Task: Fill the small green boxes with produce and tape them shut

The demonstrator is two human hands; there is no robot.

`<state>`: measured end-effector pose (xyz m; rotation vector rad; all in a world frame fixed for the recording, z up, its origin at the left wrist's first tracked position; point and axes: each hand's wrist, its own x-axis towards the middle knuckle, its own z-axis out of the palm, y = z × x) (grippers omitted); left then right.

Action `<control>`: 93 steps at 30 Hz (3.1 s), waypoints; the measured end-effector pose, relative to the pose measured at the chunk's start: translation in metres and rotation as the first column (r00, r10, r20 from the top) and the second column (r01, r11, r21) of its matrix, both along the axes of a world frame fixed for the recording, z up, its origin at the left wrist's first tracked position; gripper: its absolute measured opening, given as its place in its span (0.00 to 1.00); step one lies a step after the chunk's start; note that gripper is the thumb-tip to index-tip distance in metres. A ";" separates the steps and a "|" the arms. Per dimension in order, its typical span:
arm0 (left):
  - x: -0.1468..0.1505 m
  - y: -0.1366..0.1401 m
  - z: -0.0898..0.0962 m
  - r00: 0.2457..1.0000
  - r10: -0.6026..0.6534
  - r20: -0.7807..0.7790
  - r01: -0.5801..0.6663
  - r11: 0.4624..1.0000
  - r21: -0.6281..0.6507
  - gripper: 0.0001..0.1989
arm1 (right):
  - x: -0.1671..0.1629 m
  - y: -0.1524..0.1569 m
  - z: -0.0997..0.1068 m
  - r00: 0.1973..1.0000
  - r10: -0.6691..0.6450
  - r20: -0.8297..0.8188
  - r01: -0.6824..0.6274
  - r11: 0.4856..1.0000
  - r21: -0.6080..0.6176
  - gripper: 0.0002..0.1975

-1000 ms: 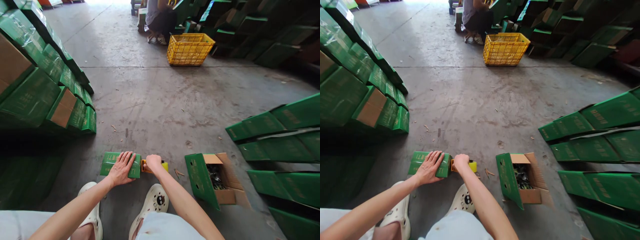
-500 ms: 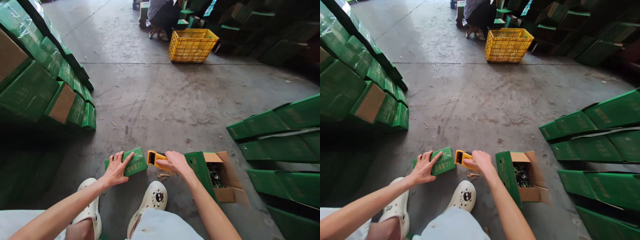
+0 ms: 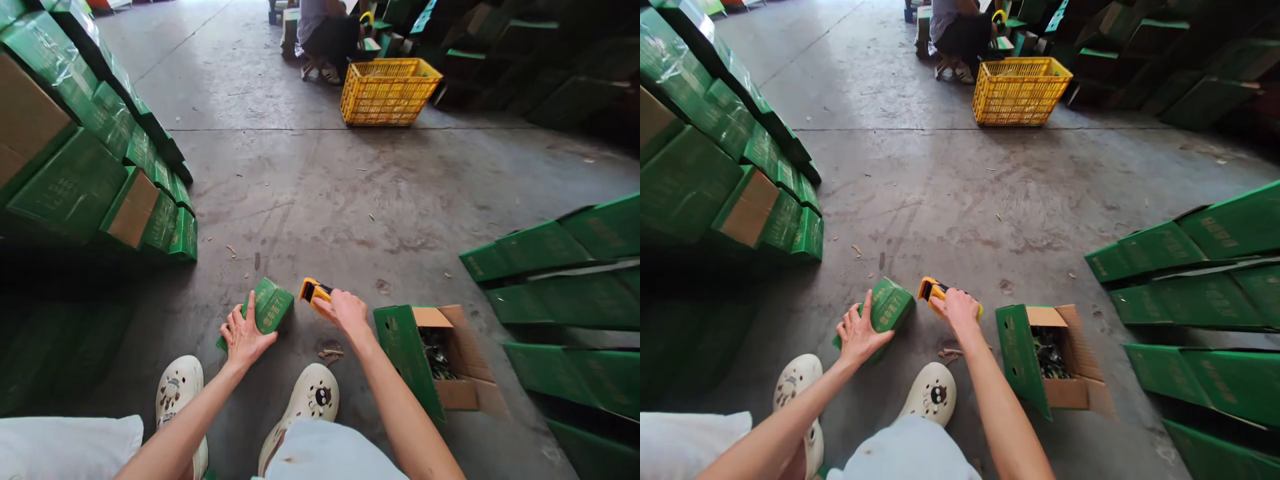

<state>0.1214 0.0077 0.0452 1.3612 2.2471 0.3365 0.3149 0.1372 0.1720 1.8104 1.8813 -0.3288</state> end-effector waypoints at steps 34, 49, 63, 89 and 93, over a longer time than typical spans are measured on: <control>-0.024 0.013 0.020 0.144 0.183 0.973 -0.262 0.955 -0.141 0.24 | 0.008 -0.035 0.016 0.736 -0.313 -0.601 -0.121 0.812 -0.571 0.26; -0.106 0.022 -0.045 0.357 0.229 0.906 -0.493 0.870 -0.025 0.29 | 0.051 -0.002 0.027 0.888 -0.173 -0.426 -0.046 0.889 -0.455 0.27; -0.060 0.031 -0.073 0.627 0.356 0.693 -0.445 0.894 -0.057 0.32 | 0.031 0.003 -0.030 0.945 -0.040 -0.326 -0.103 0.907 -0.408 0.28; -0.070 -0.010 -0.019 0.997 0.074 0.017 -0.075 0.997 0.031 0.57 | -0.137 0.016 -0.033 0.912 -0.004 -0.410 -0.165 0.912 -0.376 0.29; -0.039 -0.015 -0.018 0.976 0.141 -0.166 -0.131 0.989 0.069 0.71 | -0.135 0.014 -0.033 0.916 -0.017 -0.401 -0.147 0.915 -0.376 0.29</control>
